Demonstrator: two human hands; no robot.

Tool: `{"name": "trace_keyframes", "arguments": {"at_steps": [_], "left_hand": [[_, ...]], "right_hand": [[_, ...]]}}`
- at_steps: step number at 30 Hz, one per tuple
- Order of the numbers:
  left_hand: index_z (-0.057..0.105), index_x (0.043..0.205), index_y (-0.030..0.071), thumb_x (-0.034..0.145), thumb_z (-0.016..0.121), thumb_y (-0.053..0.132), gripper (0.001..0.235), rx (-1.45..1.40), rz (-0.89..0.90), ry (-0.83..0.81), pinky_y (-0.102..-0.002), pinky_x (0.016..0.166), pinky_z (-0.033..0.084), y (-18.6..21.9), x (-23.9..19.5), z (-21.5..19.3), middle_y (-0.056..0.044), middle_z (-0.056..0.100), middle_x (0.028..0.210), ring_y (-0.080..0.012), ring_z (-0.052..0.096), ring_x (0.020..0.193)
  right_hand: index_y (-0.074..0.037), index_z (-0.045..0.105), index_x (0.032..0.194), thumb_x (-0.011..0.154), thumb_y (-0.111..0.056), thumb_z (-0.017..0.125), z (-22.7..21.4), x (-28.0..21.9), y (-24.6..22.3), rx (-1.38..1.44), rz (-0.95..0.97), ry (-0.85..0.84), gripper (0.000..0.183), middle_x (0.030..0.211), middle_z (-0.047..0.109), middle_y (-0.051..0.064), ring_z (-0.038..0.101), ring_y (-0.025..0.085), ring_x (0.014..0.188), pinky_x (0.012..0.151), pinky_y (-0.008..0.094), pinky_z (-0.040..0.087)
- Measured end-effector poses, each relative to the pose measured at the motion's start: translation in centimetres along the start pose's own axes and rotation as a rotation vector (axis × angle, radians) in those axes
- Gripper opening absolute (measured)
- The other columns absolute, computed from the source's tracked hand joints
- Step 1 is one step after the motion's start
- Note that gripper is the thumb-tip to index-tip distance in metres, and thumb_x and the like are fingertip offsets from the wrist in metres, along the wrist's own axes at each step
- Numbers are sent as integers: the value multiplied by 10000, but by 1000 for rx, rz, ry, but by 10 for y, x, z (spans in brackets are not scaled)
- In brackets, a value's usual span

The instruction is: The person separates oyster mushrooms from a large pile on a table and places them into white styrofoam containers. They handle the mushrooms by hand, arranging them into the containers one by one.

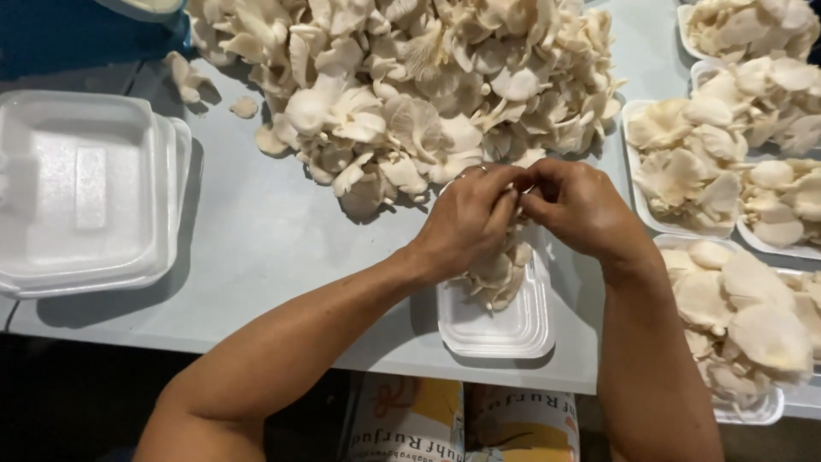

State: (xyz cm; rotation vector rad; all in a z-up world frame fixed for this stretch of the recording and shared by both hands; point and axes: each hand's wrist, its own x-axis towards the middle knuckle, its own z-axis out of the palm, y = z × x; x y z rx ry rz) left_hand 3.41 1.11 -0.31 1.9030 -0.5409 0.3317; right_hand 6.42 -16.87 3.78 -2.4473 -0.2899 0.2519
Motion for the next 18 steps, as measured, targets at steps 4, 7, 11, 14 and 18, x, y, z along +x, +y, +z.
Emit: {"name": "trace_keyframes", "arguments": {"at_steps": [4,7,11,14,18], "left_hand": [[680,1078,79,915,581,109,193,111,120,-35,-508,867,563,-13,-5,9,-205,714,992,-441,687,1015],[689,998,80,906,595,125,139,152,145,-27,-485,827,571,-16,-7,12,-183,716,916,-414,700,955],[682,1052,27,946,572,126,183,161,129,-42,-441,795,500,-8,-5,12,-141,717,789,-299,659,692],[684,978,24,971,565,167,186,196,111,-47,-468,839,515,-9,-5,15,-137,724,791,-298,668,681],[675,810,53,1018,488,289,366,181,155,25,-463,759,492,-8,-6,16,-115,691,681,-306,634,594]], "right_hand": [[-142,800,953,844,-234,799,3,4,11,-145,40,23,142,706,735,67,718,251,693,674,423,557],[-150,799,891,849,-246,786,4,10,17,-192,56,-4,106,703,728,80,712,270,695,683,447,558],[-74,829,903,920,-124,684,-10,2,-4,-127,69,-155,155,736,741,51,583,140,677,642,317,443],[-42,838,1029,985,-150,651,-20,-4,-16,-38,161,-228,220,829,778,75,627,160,745,704,322,484],[-26,814,1135,1030,-196,616,-30,-12,-28,-47,242,-213,282,845,753,125,626,225,743,682,360,504]]}}
